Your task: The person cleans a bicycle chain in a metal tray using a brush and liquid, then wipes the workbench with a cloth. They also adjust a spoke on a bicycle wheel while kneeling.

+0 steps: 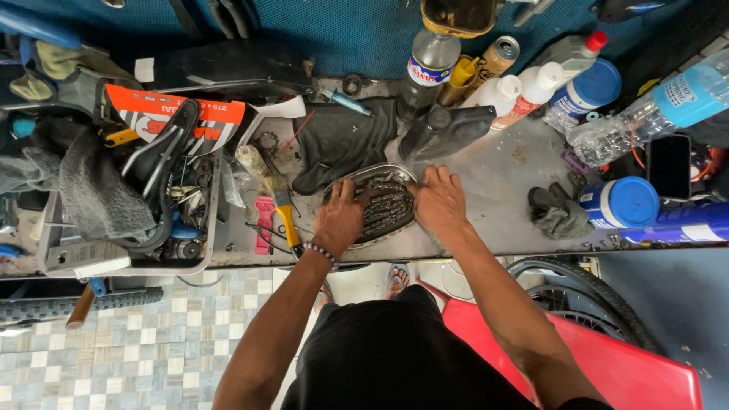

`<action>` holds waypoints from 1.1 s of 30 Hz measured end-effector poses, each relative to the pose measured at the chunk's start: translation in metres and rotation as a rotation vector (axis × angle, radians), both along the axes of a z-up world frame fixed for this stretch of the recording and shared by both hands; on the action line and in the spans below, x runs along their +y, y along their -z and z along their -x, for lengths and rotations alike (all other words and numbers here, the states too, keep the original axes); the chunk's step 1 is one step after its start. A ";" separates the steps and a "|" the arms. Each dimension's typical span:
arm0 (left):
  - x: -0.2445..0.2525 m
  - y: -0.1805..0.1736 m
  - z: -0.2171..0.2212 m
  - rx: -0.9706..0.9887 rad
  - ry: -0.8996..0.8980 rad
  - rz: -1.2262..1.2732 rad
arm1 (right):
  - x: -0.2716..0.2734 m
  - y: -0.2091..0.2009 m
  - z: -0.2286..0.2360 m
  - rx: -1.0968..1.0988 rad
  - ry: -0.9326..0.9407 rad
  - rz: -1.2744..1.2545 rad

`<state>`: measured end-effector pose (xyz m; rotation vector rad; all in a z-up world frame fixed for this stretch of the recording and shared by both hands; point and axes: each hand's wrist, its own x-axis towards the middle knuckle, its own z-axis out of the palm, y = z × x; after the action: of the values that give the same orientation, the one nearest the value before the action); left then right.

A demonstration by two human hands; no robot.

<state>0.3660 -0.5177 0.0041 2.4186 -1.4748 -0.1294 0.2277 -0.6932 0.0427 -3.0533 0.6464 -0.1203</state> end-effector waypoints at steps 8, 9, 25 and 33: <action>0.012 -0.003 0.000 0.055 -0.001 -0.049 | 0.002 -0.011 0.003 0.025 -0.018 -0.089; 0.012 -0.004 -0.002 0.069 -0.014 -0.011 | 0.002 -0.014 0.000 0.029 -0.009 -0.101; 0.015 -0.004 -0.008 -0.011 -0.038 0.031 | 0.007 -0.019 -0.011 0.129 -0.054 -0.040; 0.019 -0.003 -0.013 0.103 -0.048 -0.084 | 0.005 -0.013 -0.012 0.155 -0.047 -0.042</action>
<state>0.3787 -0.4985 0.0070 2.4708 -1.3920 -0.3060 0.2401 -0.6886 0.0560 -3.0563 0.5760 0.1296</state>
